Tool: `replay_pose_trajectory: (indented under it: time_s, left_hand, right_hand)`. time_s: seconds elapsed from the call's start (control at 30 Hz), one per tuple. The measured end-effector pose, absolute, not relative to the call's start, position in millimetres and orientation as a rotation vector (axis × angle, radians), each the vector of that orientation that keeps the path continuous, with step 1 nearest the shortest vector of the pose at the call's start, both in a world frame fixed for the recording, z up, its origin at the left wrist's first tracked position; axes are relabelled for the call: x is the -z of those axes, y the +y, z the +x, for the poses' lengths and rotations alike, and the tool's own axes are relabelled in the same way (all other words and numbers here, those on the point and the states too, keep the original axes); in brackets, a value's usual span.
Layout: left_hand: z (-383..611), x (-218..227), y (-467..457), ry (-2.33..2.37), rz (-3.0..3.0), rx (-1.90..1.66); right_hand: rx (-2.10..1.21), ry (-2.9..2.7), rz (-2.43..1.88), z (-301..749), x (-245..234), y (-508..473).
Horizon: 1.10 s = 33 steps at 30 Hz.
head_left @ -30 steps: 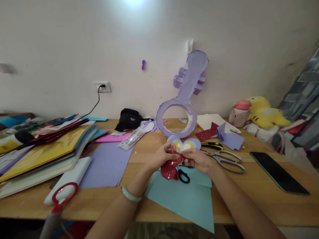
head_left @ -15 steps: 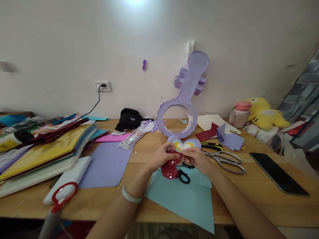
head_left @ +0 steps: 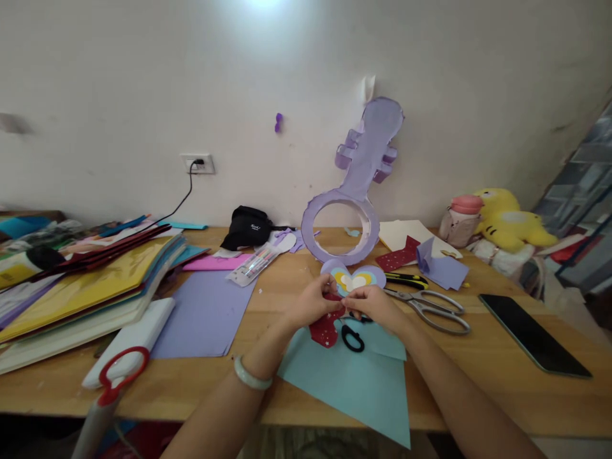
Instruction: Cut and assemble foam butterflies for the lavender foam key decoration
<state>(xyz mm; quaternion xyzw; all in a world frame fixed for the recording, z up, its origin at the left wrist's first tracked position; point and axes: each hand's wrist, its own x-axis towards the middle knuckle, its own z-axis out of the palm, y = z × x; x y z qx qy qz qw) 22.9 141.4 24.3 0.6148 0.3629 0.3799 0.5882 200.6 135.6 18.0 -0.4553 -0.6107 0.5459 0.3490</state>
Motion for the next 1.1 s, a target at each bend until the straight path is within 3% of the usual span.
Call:
replay_pose_trajectory:
  time_s: [0.2,0.57,1.1]
  left_hand:
    - [23.3,-26.8,140.4,0.968,1.533,-0.928]
    - [16.8,-22.8,147.5,0.826,1.46,-0.972]
    - [17.0,-20.2,146.4,0.724,1.441,-1.056]
  right_hand:
    - [-1.281,-1.56,-1.219,199.2,-10.2,139.2]
    - [-1.658,-1.343,-0.929,200.3,-11.1,140.8]
    - [-1.669,-1.266,-0.872,196.3,-8.8,139.5]
